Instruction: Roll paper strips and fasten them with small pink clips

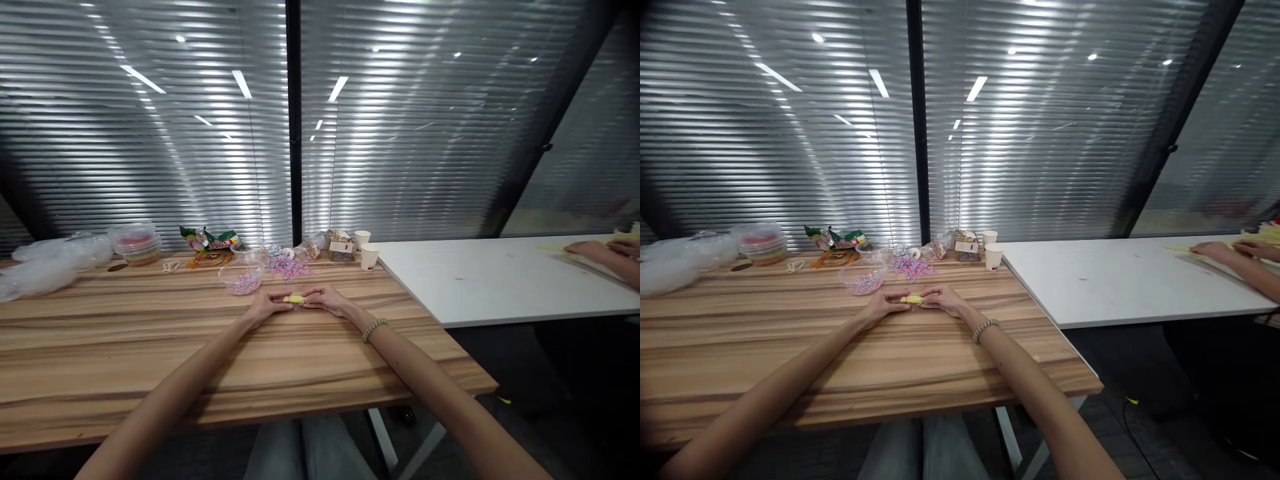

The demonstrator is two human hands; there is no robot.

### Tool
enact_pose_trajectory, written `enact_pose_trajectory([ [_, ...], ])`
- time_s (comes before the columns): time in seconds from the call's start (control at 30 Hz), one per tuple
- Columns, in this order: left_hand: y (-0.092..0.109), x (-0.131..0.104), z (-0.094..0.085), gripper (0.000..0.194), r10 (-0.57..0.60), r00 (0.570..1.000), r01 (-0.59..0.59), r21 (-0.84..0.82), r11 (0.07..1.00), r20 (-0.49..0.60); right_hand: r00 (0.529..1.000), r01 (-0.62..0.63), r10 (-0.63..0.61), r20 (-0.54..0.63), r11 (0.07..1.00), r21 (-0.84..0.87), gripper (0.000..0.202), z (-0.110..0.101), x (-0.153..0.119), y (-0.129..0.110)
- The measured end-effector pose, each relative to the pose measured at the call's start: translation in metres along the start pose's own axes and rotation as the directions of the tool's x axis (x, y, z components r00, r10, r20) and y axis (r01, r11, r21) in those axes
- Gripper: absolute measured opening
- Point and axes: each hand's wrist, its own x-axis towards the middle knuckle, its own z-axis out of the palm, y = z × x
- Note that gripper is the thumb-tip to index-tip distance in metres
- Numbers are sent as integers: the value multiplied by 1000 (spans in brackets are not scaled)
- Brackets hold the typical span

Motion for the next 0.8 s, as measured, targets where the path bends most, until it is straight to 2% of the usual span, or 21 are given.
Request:
enact_pose_trajectory([
  [0.13,8,-2,6,47,133,990,-139,188,972,46,999,32,-33,-2,997,-63,75,5,-2,-3],
  [0.27,9,-3,7,42,151,988,-135,287,948,-33,998,55,-58,-19,989,-140,72,9,-3,-3],
  [0.4,7,-4,6,42,130,991,-123,286,950,-5,991,103,-123,-52,953,-283,64,12,-3,-2],
  [0.53,8,-8,6,42,117,992,-125,293,948,43,977,172,-210,-28,863,-475,61,11,-6,1],
  [0.67,8,-10,4,38,161,985,-171,342,924,60,964,211,-264,-37,840,-501,60,13,-9,4],
  [0.8,6,-9,2,40,120,991,-131,323,937,53,957,211,-283,-73,842,-497,58,17,-11,3],
])
